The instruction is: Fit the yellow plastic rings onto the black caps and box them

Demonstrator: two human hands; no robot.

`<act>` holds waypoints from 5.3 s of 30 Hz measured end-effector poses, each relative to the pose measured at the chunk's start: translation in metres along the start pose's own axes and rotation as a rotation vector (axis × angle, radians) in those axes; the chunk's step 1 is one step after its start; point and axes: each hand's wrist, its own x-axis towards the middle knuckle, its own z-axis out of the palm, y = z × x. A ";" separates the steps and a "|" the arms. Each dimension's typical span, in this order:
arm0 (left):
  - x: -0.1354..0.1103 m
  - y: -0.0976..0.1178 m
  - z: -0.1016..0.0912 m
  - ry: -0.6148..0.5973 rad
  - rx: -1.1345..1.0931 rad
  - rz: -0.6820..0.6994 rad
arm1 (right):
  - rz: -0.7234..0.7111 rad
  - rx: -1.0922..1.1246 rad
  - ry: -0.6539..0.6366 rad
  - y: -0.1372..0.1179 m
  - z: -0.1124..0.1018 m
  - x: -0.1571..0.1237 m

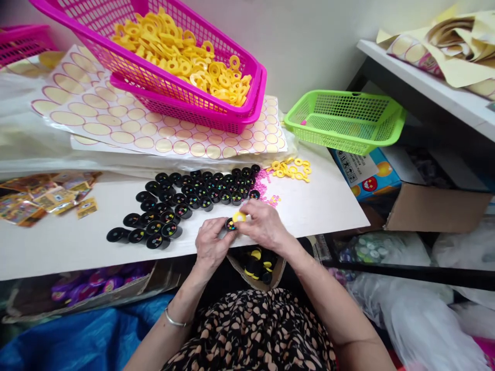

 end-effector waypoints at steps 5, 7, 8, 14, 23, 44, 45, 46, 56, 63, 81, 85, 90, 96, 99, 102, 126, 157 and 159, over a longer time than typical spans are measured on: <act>-0.001 0.002 -0.001 -0.021 -0.006 -0.025 | -0.134 -0.202 -0.079 -0.010 0.019 0.000; -0.001 0.002 -0.001 -0.023 -0.010 -0.030 | -0.141 -0.251 -0.118 -0.010 0.020 0.002; -0.001 0.002 -0.001 -0.023 -0.013 -0.033 | -0.142 -0.266 -0.131 -0.010 0.019 0.003; 0.001 -0.001 -0.006 -0.048 -0.182 -0.086 | -0.124 -0.227 -0.160 -0.014 0.018 0.002; 0.015 0.008 -0.003 -0.068 -0.844 -0.410 | 0.193 0.472 0.016 0.001 0.039 -0.003; 0.018 0.019 0.005 -0.007 -0.924 -0.777 | 0.725 1.008 0.156 0.002 0.066 -0.005; 0.020 0.018 0.005 0.005 -0.955 -0.801 | 0.730 1.007 0.152 0.002 0.067 -0.004; 0.021 0.018 0.005 0.010 -0.970 -0.811 | 0.732 1.003 0.153 0.003 0.067 -0.004; 0.013 0.018 0.008 -0.040 -0.842 -0.618 | 0.696 0.993 0.159 -0.003 0.069 -0.003; 0.024 0.015 -0.004 -0.125 -0.880 -0.673 | 0.548 0.972 -0.033 0.002 0.052 -0.010; 0.037 0.009 0.002 -0.153 -0.788 -0.611 | 0.689 0.847 -0.053 0.006 0.052 0.005; 0.036 0.010 -0.004 -0.231 -0.831 -0.595 | 0.664 0.830 -0.094 0.000 0.047 0.005; 0.035 0.007 -0.008 -0.292 -0.890 -0.603 | 0.649 0.851 -0.120 -0.001 0.042 0.003; 0.021 0.012 -0.010 -0.110 -0.847 -0.621 | 0.734 0.895 -0.083 -0.002 0.042 0.006; 0.009 0.014 -0.010 -0.075 -0.822 -0.643 | 0.726 0.868 -0.057 -0.002 0.049 0.008; 0.002 0.016 -0.007 -0.082 -0.800 -0.622 | 0.705 0.817 -0.037 -0.001 0.057 0.008; 0.007 0.003 -0.027 -0.478 -1.064 -0.537 | 0.719 0.861 -0.017 -0.008 0.057 0.004; -0.032 0.052 -0.010 -0.187 -0.131 0.618 | 0.456 1.181 -0.269 0.005 0.000 -0.087; -0.033 0.052 -0.009 -0.196 -0.141 0.604 | 0.450 1.181 -0.263 0.005 0.001 -0.090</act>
